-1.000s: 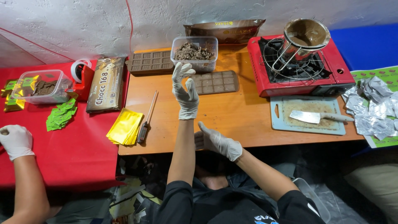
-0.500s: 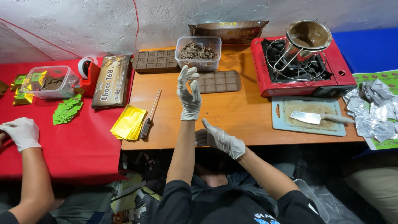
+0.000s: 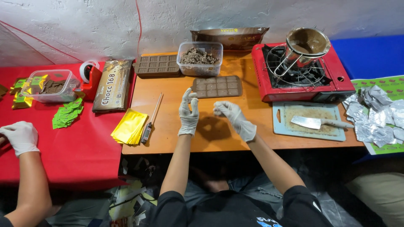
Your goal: The person puts on a pair of white gloves, then uses a spoon to stir melted chocolate in a pot on a portable stove. The person continues stirring the chocolate while another person works nearby.
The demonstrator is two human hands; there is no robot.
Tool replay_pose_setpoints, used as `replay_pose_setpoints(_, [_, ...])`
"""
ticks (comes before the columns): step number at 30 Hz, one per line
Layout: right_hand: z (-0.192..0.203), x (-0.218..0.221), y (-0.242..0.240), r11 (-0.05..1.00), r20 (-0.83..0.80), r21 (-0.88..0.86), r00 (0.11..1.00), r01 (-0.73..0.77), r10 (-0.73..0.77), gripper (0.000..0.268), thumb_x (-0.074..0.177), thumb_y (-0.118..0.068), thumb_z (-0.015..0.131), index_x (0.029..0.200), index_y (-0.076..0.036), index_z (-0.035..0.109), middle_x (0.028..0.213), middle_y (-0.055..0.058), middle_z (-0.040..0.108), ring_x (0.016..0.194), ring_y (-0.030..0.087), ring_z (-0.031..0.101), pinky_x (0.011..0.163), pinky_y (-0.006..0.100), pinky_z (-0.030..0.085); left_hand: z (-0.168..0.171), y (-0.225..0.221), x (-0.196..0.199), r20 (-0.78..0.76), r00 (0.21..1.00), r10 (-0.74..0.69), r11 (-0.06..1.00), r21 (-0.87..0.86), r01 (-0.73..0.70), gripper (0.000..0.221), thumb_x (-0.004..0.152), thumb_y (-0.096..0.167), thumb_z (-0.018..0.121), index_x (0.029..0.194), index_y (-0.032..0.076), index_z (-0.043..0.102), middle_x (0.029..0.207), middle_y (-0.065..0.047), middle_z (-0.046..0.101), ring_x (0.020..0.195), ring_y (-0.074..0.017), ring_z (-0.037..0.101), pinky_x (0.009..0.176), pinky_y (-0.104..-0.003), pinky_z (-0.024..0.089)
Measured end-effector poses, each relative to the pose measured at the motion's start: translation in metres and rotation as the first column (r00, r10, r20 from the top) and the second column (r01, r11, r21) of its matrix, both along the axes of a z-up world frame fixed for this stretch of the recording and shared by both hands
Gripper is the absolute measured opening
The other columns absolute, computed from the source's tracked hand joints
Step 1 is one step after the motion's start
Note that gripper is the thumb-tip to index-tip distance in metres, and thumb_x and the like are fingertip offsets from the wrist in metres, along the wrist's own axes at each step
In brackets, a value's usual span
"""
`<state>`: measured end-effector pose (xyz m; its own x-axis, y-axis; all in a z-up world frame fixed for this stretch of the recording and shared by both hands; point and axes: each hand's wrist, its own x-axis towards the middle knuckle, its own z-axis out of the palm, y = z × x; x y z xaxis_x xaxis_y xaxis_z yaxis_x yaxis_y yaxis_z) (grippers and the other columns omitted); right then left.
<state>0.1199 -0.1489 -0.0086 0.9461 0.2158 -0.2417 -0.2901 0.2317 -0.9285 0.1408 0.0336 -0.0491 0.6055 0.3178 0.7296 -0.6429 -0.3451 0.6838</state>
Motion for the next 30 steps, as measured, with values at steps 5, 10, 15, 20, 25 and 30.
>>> replay_pose_setpoints(5, [0.005, 0.098, -0.003, 0.750, 0.545, -0.476, 0.824, 0.458, -0.157, 0.073, 0.076, -0.045, 0.093, 0.135, -0.017, 0.059, 0.093, -0.001, 0.075, 0.086, 0.013, 0.070, 0.085, 0.029, 0.055, -0.004, 0.001, 0.021, -0.095, 0.992, 0.089, 0.962, 0.266, -0.061, 0.041, 0.095, 0.016, 0.068, 0.136, 0.017, 0.066, 0.097, -0.005, 0.078, 0.084, -0.0251, 0.073, 0.079, -0.038, 0.059])
replay_pose_setpoints(10, [-0.001, 0.192, -0.004, 0.613, 0.644, -0.589, 0.764, 0.527, -0.038, 0.038, 0.081, -0.043, 0.085, 0.115, -0.034, 0.072, 0.090, -0.009, 0.074, 0.086, 0.012, 0.072, 0.086, 0.028, 0.055, -0.028, 0.004, 0.036, -0.295, 0.955, 0.038, 0.975, 0.219, 0.029, 0.040, 0.097, 0.021, 0.066, 0.137, 0.025, 0.065, 0.098, -0.003, 0.077, 0.087, -0.0243, 0.073, 0.080, -0.038, 0.061])
replay_pose_setpoints(15, [0.017, 0.239, -0.001, 0.599, 0.647, -0.575, 0.758, 0.558, -0.085, 0.013, 0.089, -0.034, 0.077, 0.102, -0.029, 0.077, 0.096, -0.003, 0.077, 0.095, 0.019, 0.073, 0.088, 0.033, 0.056, -0.019, 0.009, 0.033, -0.458, 0.885, -0.088, 0.994, 0.023, 0.111, 0.037, 0.100, 0.019, 0.060, 0.137, 0.024, 0.065, 0.095, -0.003, 0.076, 0.079, -0.0199, 0.072, 0.071, -0.035, 0.063])
replay_pose_setpoints(20, [0.018, 0.267, 0.003, 0.435, 0.634, -0.697, 0.774, 0.570, 0.002, 0.035, 0.091, -0.058, 0.071, 0.097, -0.024, 0.075, 0.090, 0.001, 0.077, 0.096, 0.025, 0.073, 0.088, 0.038, 0.058, -0.023, 0.007, 0.034, -0.558, 0.828, -0.054, 0.989, 0.086, 0.122, 0.039, 0.097, 0.025, 0.066, 0.136, 0.029, 0.065, 0.099, -0.002, 0.075, 0.083, -0.0220, 0.072, 0.076, -0.038, 0.064])
replay_pose_setpoints(25, [0.019, 0.286, -0.009, 0.407, 0.628, -0.707, 0.778, 0.579, -0.017, 0.049, 0.097, -0.062, 0.063, 0.091, -0.014, 0.073, 0.086, 0.008, 0.076, 0.093, 0.030, 0.073, 0.086, 0.044, 0.057, -0.021, 0.008, 0.034, -0.567, 0.822, -0.054, 0.988, 0.087, 0.125, 0.040, 0.098, 0.025, 0.064, 0.137, 0.029, 0.064, 0.100, -0.003, 0.074, 0.083, -0.0228, 0.071, 0.075, -0.038, 0.064])
replay_pose_setpoints(30, [0.029, 0.283, -0.018, 0.609, 0.542, -0.562, 0.806, 0.559, -0.239, 0.039, 0.099, -0.050, 0.061, 0.081, -0.018, 0.074, 0.067, -0.004, 0.072, 0.059, 0.011, 0.069, 0.063, 0.027, 0.056, -0.020, 0.007, 0.034, -0.562, 0.826, -0.050, 0.986, 0.104, 0.131, 0.040, 0.098, 0.025, 0.064, 0.138, 0.028, 0.064, 0.100, -0.003, 0.074, 0.083, -0.0227, 0.071, 0.074, -0.037, 0.063])
